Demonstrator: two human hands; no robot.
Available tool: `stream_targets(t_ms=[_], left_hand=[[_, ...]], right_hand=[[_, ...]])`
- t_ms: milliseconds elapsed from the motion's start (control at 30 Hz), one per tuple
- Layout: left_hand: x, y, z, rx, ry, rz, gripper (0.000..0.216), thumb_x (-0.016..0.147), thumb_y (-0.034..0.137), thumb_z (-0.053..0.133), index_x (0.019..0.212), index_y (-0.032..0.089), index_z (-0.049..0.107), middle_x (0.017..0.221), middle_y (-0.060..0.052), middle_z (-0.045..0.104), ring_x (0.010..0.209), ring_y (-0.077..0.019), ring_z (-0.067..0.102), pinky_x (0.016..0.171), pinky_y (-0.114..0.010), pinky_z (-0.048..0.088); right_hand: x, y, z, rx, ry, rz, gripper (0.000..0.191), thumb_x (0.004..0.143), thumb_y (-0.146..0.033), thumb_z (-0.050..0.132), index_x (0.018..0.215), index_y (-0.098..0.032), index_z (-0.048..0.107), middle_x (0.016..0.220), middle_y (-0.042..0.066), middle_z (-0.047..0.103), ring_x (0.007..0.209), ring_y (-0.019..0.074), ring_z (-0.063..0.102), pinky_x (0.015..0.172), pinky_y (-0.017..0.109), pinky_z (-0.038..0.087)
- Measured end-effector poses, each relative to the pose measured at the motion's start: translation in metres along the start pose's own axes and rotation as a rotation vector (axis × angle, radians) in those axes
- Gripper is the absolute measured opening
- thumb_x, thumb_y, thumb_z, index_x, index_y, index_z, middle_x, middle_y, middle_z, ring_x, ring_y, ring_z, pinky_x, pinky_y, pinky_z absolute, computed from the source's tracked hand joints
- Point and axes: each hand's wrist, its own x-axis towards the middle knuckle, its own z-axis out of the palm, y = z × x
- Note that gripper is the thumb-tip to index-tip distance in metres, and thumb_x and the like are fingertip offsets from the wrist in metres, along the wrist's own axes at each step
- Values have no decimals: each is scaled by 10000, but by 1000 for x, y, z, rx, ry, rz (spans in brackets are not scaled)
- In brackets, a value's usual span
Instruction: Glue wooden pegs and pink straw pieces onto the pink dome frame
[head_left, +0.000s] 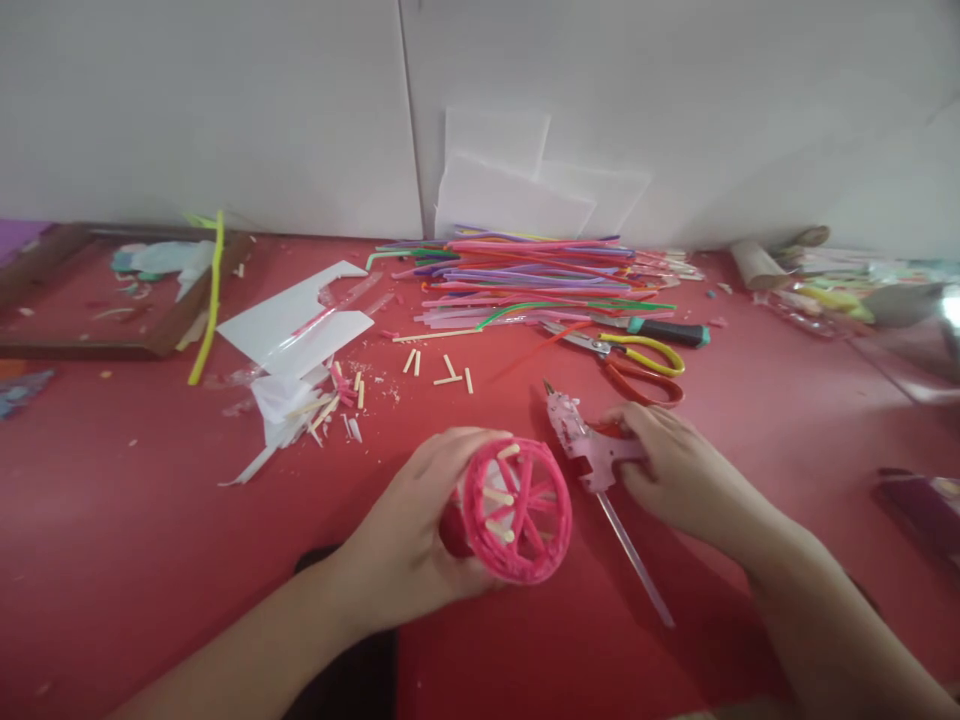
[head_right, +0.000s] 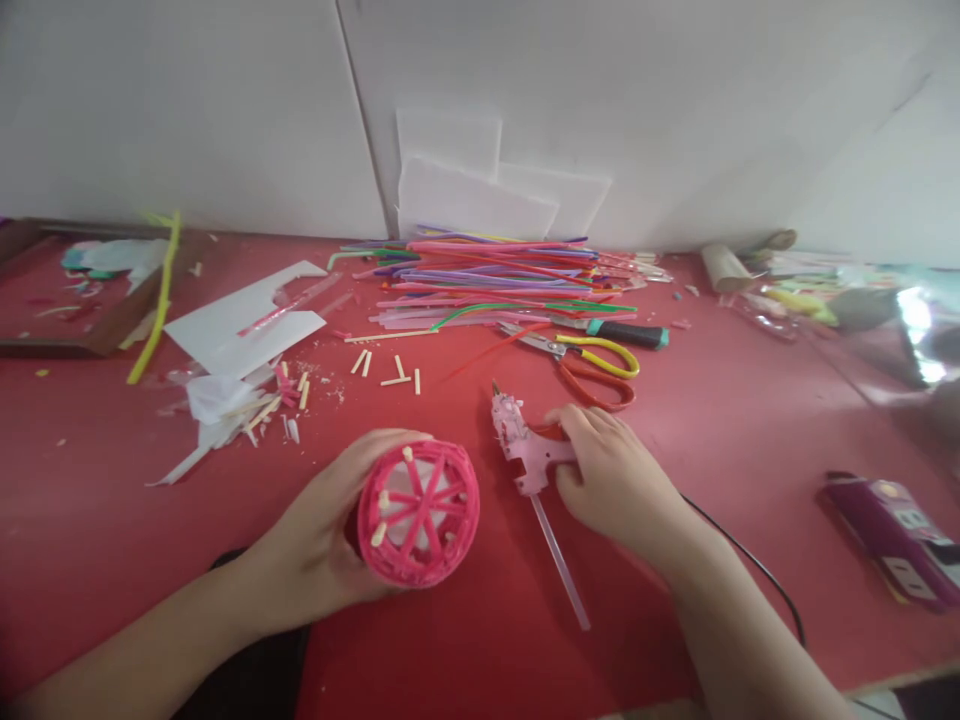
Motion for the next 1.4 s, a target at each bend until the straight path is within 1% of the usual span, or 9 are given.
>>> stream_targets(t_ms=[133,267,467,567,667,767,1067,1267,1400], left_hand=[[3,1,-2,76,-138,23,717,724,461,841,1333,275,514,1303,-116,651,1174,-330,638,1007,-479,528],[3,1,-2,59,-120,38,715,752,436,824,1360,277,483,1346,-118,627,1225,-328,615,1044,-485,512],[1,0,-3,-28,-103,82,708,778,390,813,1374,268,451,1342,-128,602,1231,-314,606,1040,-462,527],[2,-1,-3,-33,-102,93,695,783,378,807,1375,275,457,1349,-128,599,1226,-321,607,1033,-470,530],[3,-1,-3,-37,-71,92,665,777,390,814,1341,271,483,1332,-127,608,1223,-323,604,1037,-479,522],[4,-1,-2,-54,-30,68,681,759,398,832,1331,264,488,1307,-122,618,1200,-312,616,1029,-474,523],[3,1,-1,-77,24,53,705,724,398,857,1321,274,503,1300,-118,623,1188,-316,625,1022,-481,529],[-3,-1,2,-211,90,-113,793,682,360,899,1348,294,473,1321,-109,641,1175,-309,663,967,-459,585],[-4,-1,3,-239,137,-157,806,663,347,914,1340,287,480,1298,-109,656,1153,-313,679,929,-448,611]], right_hand=[[1,4,-8,10,32,-46,463,726,-43,444,1145,-188,579,1125,105,684,1104,295,615,940,478,499],[20,-19,-26,11,163,-126,272,833,-109,491,1057,-197,618,1057,95,697,1024,286,627,892,446,490],[95,-62,-19,-87,-87,-272,199,967,-194,495,989,-143,686,993,115,721,979,278,626,887,412,443],[133,-73,-4,-103,-183,-382,291,892,-301,703,1127,-130,692,1166,146,705,1123,307,604,950,406,426],[155,-77,6,-100,-215,-408,469,764,-451,834,1075,-118,723,1124,168,715,1089,336,620,909,415,439],[163,-76,11,-82,-233,-418,478,713,-484,865,1012,-132,742,1080,151,731,1043,328,638,862,397,443],[166,-65,4,66,-219,-473,287,762,-348,830,938,-159,705,989,72,748,958,229,662,853,327,466],[127,-52,-21,549,201,-235,144,887,-160,608,1017,-171,669,929,28,747,822,150,710,791,296,554],[85,-55,-21,785,230,-126,151,900,-220,643,1045,-196,675,886,14,747,759,150,746,732,300,613]])
